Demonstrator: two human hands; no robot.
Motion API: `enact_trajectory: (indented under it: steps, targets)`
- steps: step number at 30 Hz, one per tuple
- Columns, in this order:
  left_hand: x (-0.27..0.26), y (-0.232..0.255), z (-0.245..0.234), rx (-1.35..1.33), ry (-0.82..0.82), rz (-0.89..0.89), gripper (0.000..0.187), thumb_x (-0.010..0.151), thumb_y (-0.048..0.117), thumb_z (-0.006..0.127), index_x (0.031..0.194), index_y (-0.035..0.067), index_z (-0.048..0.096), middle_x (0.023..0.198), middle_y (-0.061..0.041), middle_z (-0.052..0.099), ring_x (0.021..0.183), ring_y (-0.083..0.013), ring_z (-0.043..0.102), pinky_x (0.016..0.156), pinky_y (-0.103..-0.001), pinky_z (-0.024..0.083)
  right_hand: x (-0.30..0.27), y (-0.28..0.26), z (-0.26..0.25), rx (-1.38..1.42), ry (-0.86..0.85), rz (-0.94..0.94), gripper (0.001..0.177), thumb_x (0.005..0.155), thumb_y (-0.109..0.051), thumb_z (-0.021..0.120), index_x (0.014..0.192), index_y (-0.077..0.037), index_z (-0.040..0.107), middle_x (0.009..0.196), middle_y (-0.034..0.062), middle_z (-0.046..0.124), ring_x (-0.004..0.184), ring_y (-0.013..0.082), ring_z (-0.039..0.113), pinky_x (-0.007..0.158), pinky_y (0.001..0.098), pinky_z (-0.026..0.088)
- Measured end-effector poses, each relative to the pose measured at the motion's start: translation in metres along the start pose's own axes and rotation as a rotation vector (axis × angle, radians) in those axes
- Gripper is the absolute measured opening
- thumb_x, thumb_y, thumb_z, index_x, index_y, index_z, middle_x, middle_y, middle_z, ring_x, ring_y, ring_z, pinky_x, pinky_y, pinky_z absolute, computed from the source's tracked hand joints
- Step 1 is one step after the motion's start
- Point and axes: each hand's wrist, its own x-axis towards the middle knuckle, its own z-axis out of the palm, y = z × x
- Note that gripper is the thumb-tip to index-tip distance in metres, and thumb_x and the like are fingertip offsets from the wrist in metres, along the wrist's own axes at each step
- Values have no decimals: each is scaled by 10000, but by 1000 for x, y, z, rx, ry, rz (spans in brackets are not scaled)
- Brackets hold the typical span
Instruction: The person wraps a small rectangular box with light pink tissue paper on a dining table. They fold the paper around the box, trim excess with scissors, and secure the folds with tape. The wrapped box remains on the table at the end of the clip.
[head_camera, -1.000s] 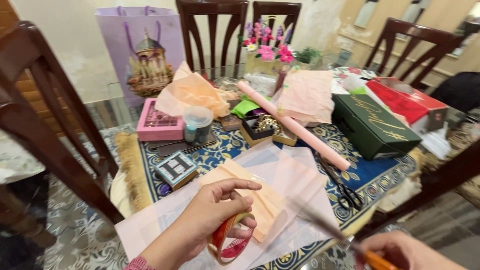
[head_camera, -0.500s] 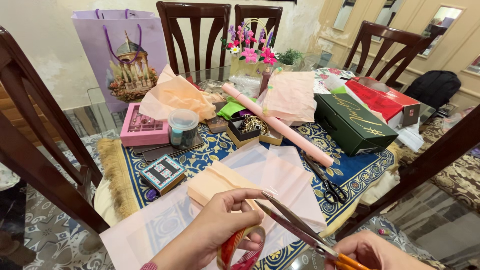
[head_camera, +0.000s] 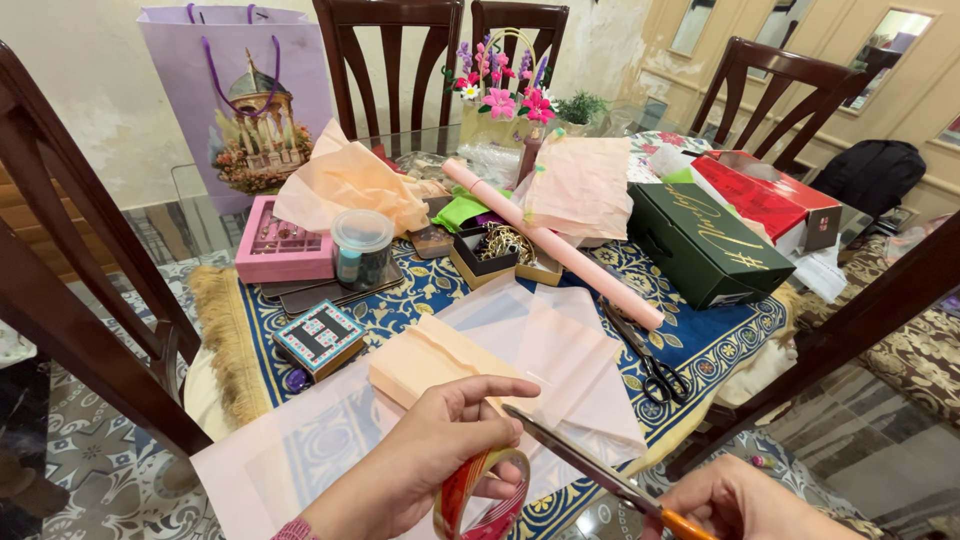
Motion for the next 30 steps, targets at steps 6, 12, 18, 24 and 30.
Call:
enact_trajectory:
  steps: [6,12,18,24,30]
  targets:
    - [5,-5,-7,13,61,7,537,862,55,693,1389,104,604,854,-60,649,635,-137,702,561,-300,642,5,6,-17,-179,30,-27,344,754,-113,913,1038,13,767,694,-35,661,651,46,583,577,207,404]
    - [0,-10,-36,756,469,251,604,838,125,713,1411,234,555,888,-73,721,729,-235,738,663,-364,600,27,23,-38,-327,473,-246,361,738,-232,946,992,-40,777,641,-18,624,576,73,536,529,260,467]
    - [-18,-39,-80,1353,744,527,630,896,107,590,1495,232,441,1128,-145,670,926,-370,674,772,-466,535,79,31,-75,-513,976,42,467,768,-460,841,997,-53,817,639,150,698,492,200,635,539,366,516]
    - [-19,-81,-107,1408,605,455,709,869,65,573,1530,257,399,1123,-119,666,1035,-326,654,871,-442,530,140,57,-113,-858,1189,-49,733,616,-526,918,1198,-107,767,878,146,793,844,324,752,771,420,580]
    - [-14,-96,-109,1419,559,320,778,882,85,575,1586,277,303,1179,-115,632,1105,-347,602,963,-431,495,174,80,-142,-807,1060,-72,705,600,-436,935,1197,-103,766,968,134,808,903,322,780,832,419,604]
